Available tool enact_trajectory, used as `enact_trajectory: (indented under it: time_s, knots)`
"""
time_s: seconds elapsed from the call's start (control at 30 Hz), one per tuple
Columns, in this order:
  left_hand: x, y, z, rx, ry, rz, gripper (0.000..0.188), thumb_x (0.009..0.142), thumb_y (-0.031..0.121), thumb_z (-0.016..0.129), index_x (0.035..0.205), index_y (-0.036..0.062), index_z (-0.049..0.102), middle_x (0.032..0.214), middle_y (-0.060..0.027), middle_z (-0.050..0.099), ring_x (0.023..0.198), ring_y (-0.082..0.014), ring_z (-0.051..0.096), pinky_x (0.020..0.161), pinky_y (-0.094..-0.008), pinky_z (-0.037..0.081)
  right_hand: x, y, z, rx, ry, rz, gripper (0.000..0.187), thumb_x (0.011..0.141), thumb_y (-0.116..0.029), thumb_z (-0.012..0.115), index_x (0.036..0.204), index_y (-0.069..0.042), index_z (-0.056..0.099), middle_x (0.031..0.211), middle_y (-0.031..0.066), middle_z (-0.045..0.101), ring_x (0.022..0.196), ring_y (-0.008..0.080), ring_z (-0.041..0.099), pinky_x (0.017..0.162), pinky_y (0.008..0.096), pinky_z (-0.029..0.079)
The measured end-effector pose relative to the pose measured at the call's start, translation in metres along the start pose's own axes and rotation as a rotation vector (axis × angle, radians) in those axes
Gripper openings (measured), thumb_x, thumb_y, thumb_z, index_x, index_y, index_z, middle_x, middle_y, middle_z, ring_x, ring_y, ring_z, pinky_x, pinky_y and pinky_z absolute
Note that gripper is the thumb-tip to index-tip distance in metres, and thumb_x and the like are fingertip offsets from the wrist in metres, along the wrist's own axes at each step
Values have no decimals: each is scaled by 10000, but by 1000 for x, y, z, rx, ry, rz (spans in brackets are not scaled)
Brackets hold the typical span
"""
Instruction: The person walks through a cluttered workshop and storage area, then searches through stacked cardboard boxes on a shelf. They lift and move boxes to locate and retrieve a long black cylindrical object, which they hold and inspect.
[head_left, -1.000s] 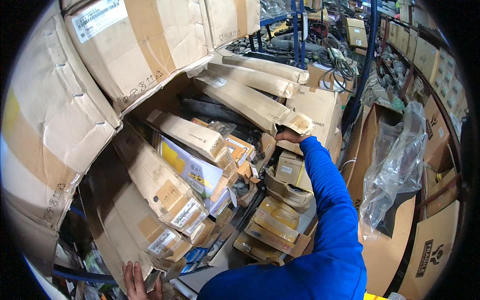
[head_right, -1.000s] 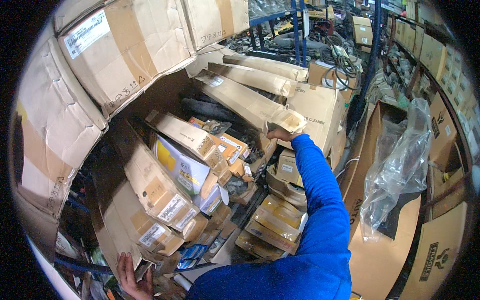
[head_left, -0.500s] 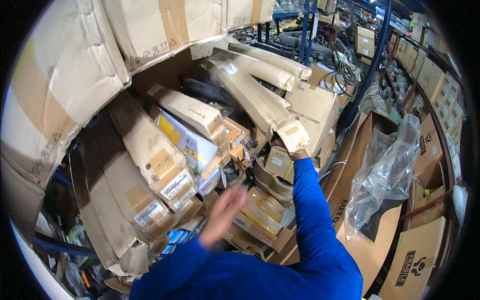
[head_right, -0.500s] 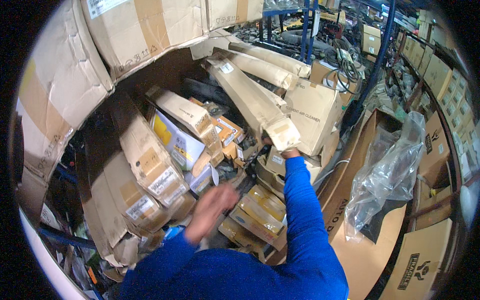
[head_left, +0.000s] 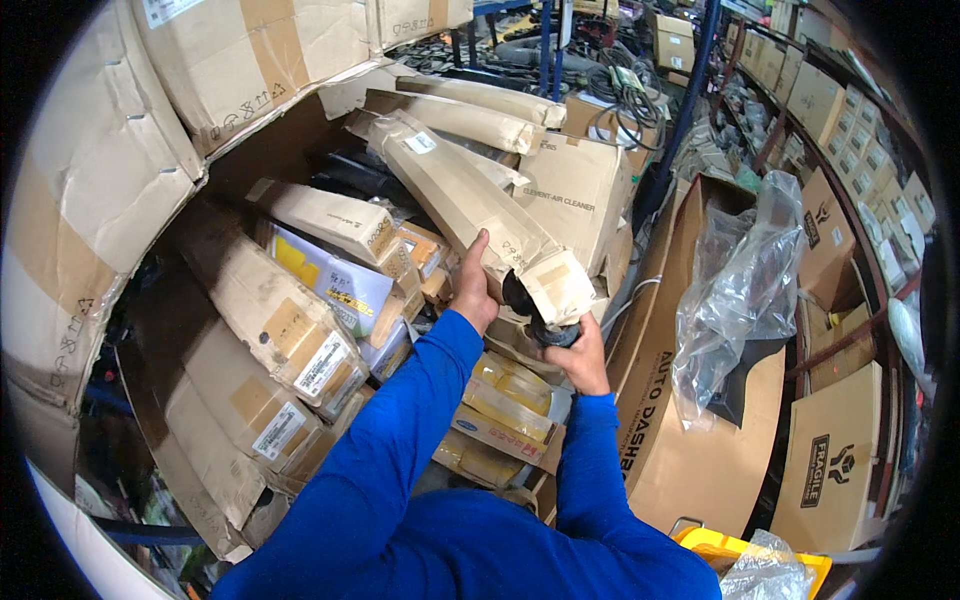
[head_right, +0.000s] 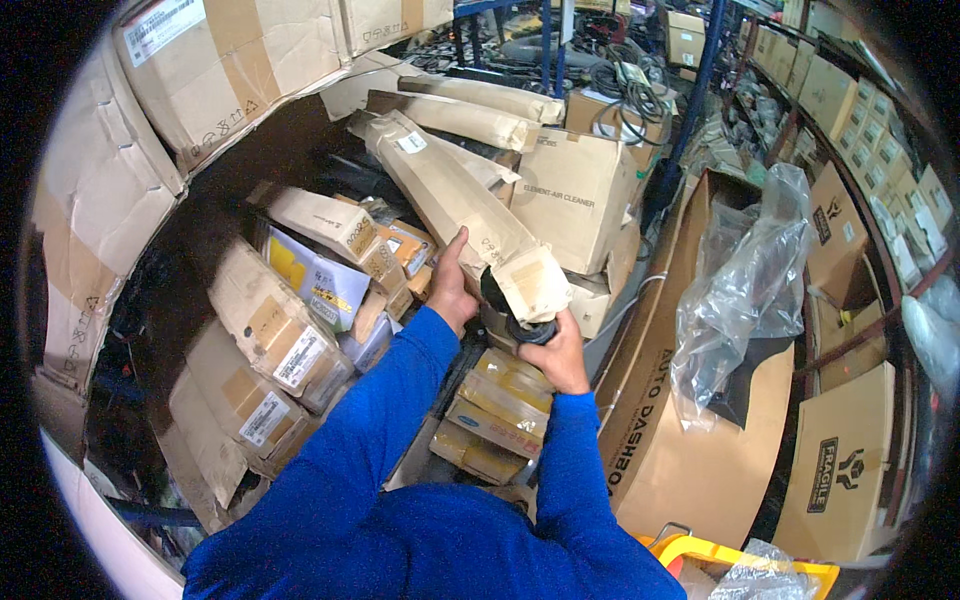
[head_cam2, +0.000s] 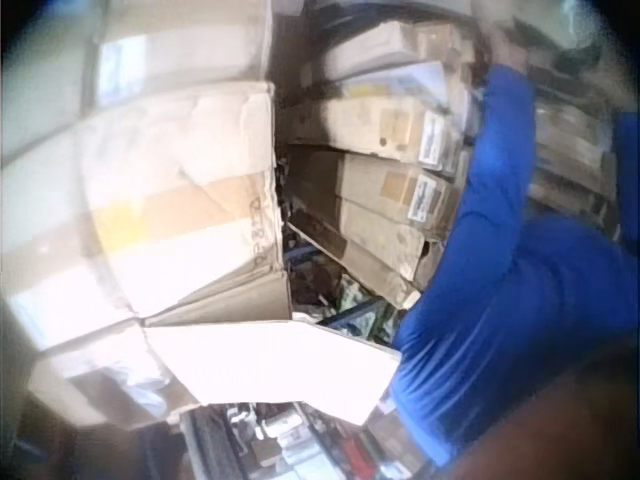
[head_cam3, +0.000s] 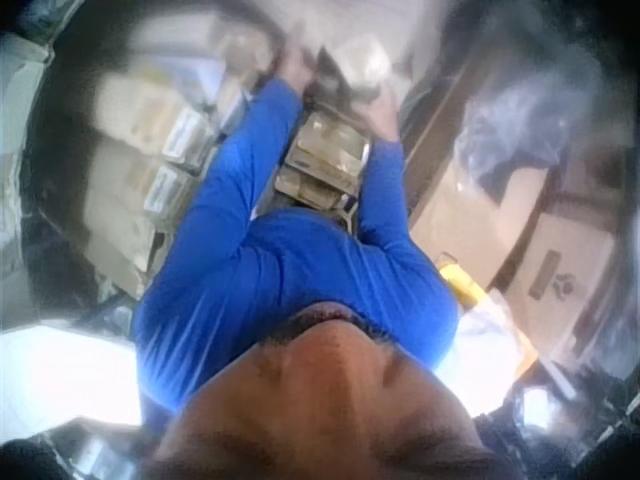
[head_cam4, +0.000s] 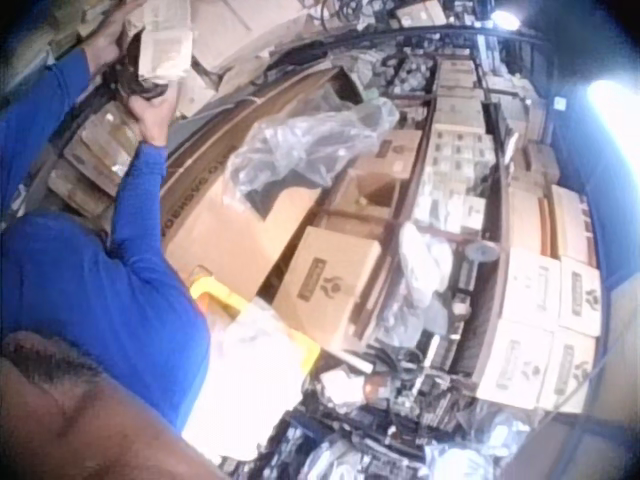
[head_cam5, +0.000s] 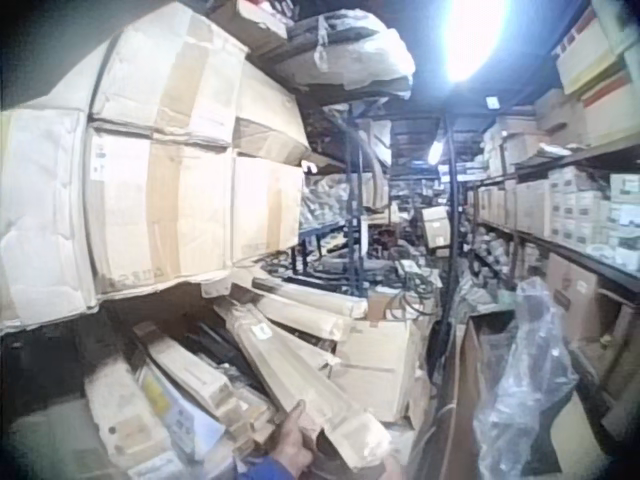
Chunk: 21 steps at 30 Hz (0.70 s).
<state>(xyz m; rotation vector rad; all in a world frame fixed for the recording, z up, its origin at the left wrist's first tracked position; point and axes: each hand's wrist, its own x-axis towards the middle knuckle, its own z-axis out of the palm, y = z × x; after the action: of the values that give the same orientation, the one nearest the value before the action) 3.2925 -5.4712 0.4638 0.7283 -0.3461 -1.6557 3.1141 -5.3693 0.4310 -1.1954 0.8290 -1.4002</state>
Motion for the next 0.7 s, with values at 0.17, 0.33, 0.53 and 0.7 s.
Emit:
enact_trajectory:
  time_s: [0.17, 0.33, 0.53, 0.7]
  knots:
    - [-1, -28, -1, 40, -7, 38, 733, 902, 528, 704, 1406, 31, 514, 1332, -112, 626, 1181, -274, 621, 1027, -423, 485, -27, -23, -19, -15, -8, 5, 797, 575, 40, 758, 1342, 18, 542, 1258, 31, 616, 1159, 147, 564, 1050, 296, 409]
    - [-6, -23, -17, 22, 41, 7, 829, 904, 600, 664, 1457, 20, 453, 1385, -143, 578, 1219, -301, 602, 1046, -455, 481, -47, -21, -14, -43, 9, 20, 844, 558, 35, 766, 1367, 20, 527, 1271, 35, 607, 1166, 140, 553, 1058, 293, 400]
    - [-7, 42, -7, 28, -164, -48, 783, 910, 530, 678, 1474, 46, 429, 1399, -161, 560, 1263, -343, 566, 1086, -478, 452, -72, -39, 14, 12, 54, 18, 862, 566, 23, 783, 1380, 11, 501, 1262, 46, 609, 1151, 144, 565, 1026, 302, 434]
    - [2, 36, -8, 90, -73, 93, 697, 872, 415, 731, 1419, 54, 493, 1345, -157, 598, 1236, -351, 579, 1067, -471, 467, -86, -45, 17, -83, 38, -61, 890, 492, 81, 732, 1345, -17, 497, 1242, 73, 625, 1177, 202, 623, 1023, 354, 496]
